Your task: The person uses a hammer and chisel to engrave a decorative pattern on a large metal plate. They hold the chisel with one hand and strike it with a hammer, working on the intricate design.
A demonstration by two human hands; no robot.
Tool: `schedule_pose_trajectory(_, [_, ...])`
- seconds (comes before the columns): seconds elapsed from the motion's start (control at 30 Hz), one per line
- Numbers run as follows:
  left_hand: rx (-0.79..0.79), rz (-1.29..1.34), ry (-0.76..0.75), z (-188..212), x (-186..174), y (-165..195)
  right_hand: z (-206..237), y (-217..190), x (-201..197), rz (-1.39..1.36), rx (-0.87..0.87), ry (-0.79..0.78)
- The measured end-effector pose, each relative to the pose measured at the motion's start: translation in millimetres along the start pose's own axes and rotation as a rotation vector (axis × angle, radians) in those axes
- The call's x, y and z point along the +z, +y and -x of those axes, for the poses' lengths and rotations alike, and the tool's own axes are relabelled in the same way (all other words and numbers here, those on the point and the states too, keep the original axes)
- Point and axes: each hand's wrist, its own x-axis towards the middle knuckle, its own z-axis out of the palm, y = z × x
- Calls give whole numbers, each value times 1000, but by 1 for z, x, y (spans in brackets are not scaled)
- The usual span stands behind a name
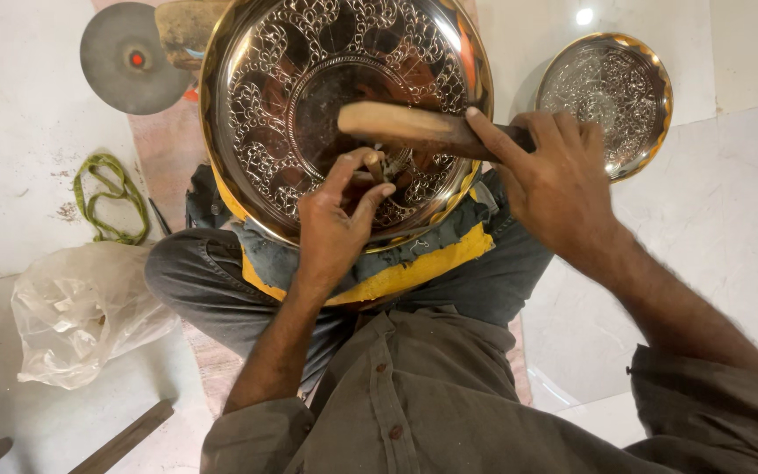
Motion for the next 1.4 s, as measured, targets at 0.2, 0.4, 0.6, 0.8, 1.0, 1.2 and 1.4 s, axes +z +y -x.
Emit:
schedule_pose_trajectory(0.2, [18,-40,143,12,15,3,-15,3,-3,98,-35,16])
schedule_pose_trajectory(0.4, [37,28,226,15,22,2,-34,4,-17,76,-98,32])
schedule_pose_trajectory(0.6, [-42,-8,249,18,24,2,-49,-2,-26,-532,16,-107])
schedule_pose_trajectory(0.8, [-39,-27,247,19,25,2,-58,1,-28,-383,-149,-15])
schedule_pose_trajectory(1.0, [5,-36,255,17,26,0,-57,-2,-28,-61,-202,-30])
schedule_pose_trajectory(1.2, [-42,-40,261,18,25,3,-53,0,-25,-422,-48,-90])
schedule_pose_trajectory(1.4, [-22,-20,249,15,24,4,-53,3,-19,-481,5,-96])
